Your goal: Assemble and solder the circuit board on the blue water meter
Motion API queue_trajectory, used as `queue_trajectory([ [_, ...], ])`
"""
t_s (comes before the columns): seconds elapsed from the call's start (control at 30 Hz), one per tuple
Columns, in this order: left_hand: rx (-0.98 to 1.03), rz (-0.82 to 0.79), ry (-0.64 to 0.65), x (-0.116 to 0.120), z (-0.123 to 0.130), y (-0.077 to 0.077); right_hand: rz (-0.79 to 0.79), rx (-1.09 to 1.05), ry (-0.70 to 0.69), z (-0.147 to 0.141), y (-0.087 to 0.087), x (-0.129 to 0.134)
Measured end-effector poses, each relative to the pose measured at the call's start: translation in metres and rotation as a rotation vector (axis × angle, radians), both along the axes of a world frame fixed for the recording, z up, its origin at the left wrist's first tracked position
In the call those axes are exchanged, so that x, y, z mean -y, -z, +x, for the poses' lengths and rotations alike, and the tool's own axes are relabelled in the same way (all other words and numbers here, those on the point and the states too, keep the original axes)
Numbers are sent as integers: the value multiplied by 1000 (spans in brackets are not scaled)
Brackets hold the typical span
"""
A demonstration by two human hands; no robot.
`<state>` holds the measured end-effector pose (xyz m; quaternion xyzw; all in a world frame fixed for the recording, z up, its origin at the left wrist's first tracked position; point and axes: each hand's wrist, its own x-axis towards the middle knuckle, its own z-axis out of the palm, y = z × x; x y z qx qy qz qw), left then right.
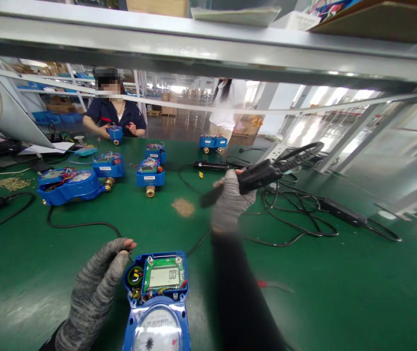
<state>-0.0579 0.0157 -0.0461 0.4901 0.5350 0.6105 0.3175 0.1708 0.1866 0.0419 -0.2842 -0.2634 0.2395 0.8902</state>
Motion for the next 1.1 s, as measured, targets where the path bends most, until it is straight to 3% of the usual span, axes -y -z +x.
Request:
queue_trajectory([
  [0.2,-144,25,-58,-10,-5,-10,32,-109,-382,-9,-36,40],
  [0.37,-325,199,-91,-14,-11,-16,102,-76,-620,-29,-53,74],
  [0.53,-433,362,-52,-13,-15,-22,52,-46,-676,-47,-58,90],
  [1.1,-433,306,-8,-9,-14,-27,56,65,-687,-47,-60,99],
])
